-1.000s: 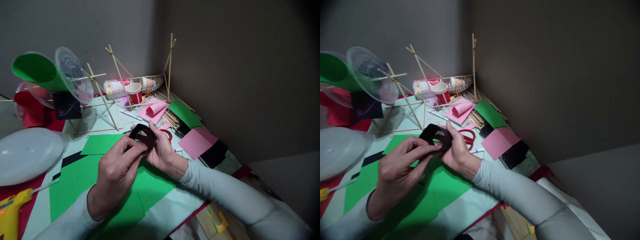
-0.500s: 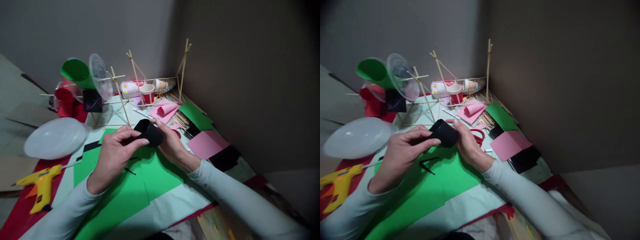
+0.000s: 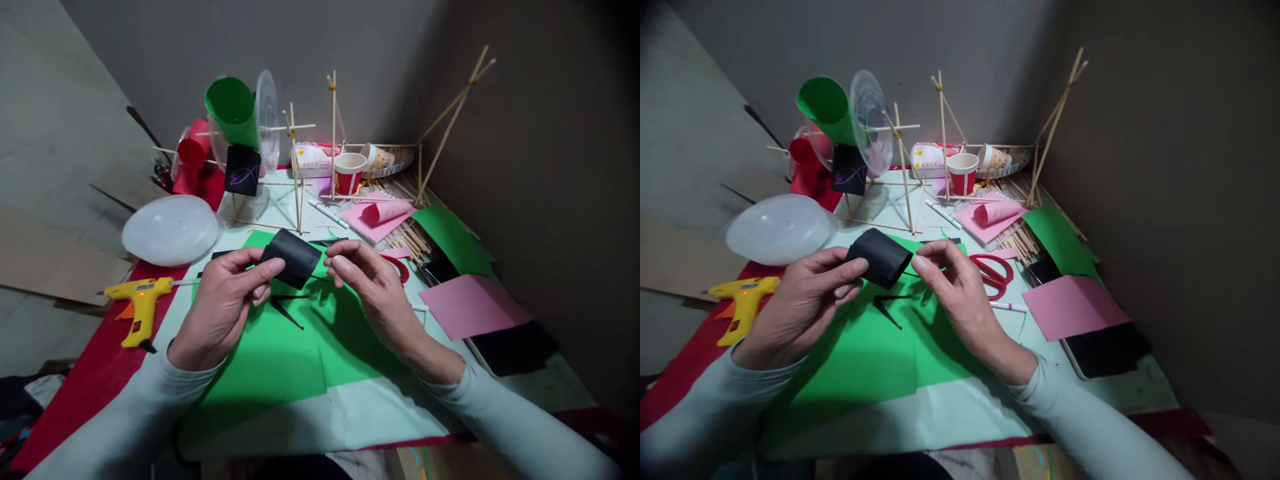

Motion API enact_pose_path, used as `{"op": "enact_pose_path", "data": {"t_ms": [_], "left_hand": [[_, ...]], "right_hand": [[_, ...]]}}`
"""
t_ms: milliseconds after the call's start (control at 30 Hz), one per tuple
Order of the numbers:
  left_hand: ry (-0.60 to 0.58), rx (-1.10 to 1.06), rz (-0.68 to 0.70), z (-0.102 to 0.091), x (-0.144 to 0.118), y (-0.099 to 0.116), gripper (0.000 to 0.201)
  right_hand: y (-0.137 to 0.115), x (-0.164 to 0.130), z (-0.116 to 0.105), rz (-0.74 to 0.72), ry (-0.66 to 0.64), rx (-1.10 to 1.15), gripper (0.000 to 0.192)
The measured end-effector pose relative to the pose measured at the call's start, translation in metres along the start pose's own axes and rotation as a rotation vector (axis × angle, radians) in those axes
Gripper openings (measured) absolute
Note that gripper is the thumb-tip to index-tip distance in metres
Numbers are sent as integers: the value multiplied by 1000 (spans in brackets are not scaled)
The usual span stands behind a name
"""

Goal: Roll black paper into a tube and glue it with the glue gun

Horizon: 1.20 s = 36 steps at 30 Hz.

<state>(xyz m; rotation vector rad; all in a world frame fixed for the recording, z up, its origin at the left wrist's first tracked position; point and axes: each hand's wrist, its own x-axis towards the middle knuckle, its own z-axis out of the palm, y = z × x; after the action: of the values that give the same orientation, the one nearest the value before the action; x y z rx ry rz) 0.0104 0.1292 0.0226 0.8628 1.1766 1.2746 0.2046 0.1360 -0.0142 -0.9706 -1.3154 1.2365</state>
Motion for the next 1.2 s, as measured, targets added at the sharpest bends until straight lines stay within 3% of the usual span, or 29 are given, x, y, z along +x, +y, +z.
{"op": "enact_pose_path", "data": {"t_ms": [167,433,500,667,767,1200], "left_hand": [[27,36,8,4,-1,-13,23],[3,182,-7,3,-8,-16,19],[12,272,84,1,-8,-16,18],[135,614,506,1,-11,-16,12],[153,742,686,2,-12,-19,15],[125,768,814,1,-18,-22,14]], "right_hand": [[4,-5,11,116,-99,22,24],[12,-5,12,244,-51,222,30],[14,-4,11,280,-37,298,30],[15,-2,11,339,-33,397,29],[16,-3,13,373,-50,449,30],[13,-10,18,369,-41,467,28]]}}
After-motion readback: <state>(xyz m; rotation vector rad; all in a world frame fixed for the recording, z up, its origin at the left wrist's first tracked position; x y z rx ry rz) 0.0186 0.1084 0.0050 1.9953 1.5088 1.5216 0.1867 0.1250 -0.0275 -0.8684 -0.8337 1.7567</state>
